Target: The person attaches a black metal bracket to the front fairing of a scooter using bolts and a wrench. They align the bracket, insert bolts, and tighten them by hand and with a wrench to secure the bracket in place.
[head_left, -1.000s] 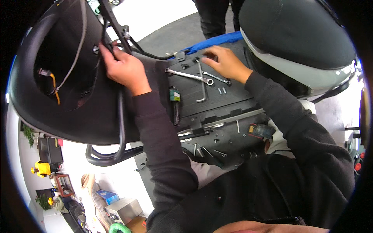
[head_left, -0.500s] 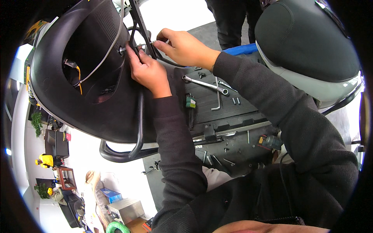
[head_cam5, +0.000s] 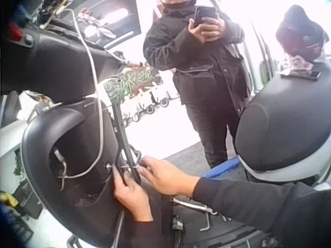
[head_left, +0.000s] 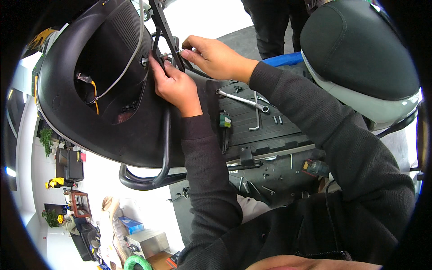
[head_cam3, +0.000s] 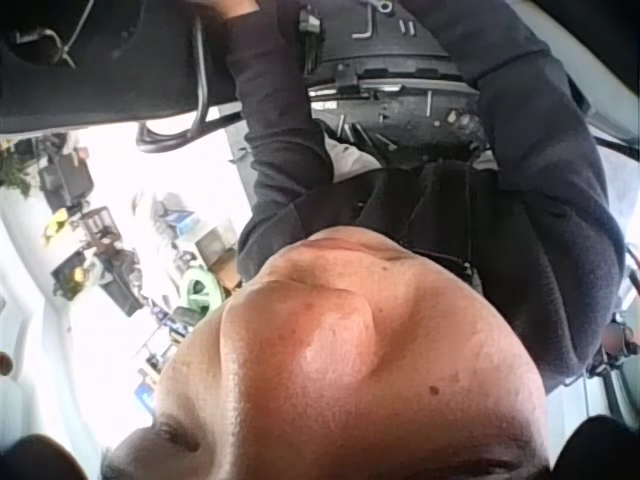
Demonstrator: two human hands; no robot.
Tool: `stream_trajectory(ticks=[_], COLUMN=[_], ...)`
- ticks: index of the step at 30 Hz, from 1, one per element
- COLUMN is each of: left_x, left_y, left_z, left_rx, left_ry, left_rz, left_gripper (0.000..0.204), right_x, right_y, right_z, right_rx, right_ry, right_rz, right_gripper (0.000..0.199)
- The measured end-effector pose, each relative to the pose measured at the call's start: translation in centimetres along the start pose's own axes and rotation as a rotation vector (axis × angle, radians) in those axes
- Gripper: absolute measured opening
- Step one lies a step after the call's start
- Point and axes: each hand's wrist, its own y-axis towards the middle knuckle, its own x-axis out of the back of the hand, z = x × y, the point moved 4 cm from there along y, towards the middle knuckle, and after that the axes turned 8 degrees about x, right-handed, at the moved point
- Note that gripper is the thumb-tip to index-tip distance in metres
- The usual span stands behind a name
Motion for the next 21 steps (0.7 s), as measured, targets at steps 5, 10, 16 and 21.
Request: stream_trajectory(ticks=[5, 10, 16, 21], left_x=[-0.09, -0.11, -0.14, -0.19], left_y=[0.13, 0.13, 0.11, 0.16], left_z=[-0.12, -0.03, 0.09, -0.11], left_rx=[-0.012, -0.011, -0.017, -0.043], left_ry=[-0.022, -0.023, -0.029, -0.014], left_rz=[-0.011, -0.028, -0.021, -0.034], left_gripper=[0.049, 0.048, 0.047, 0.046], right_x=[0.40, 0.26, 0.01, -0.43], right_y=[0.30, -0.06, -0.29, -0.14], right_z=[0.08, 0.64, 0.79, 0.52], right_rx=[-0.006, 0.019, 0.021, -0.083], right_ry=[0.057, 0.023, -0.083, 0.022], right_rz=[-0.019, -0.058, -0.074, -0.045], right_gripper=[0.028, 0.027, 0.025, 0.027])
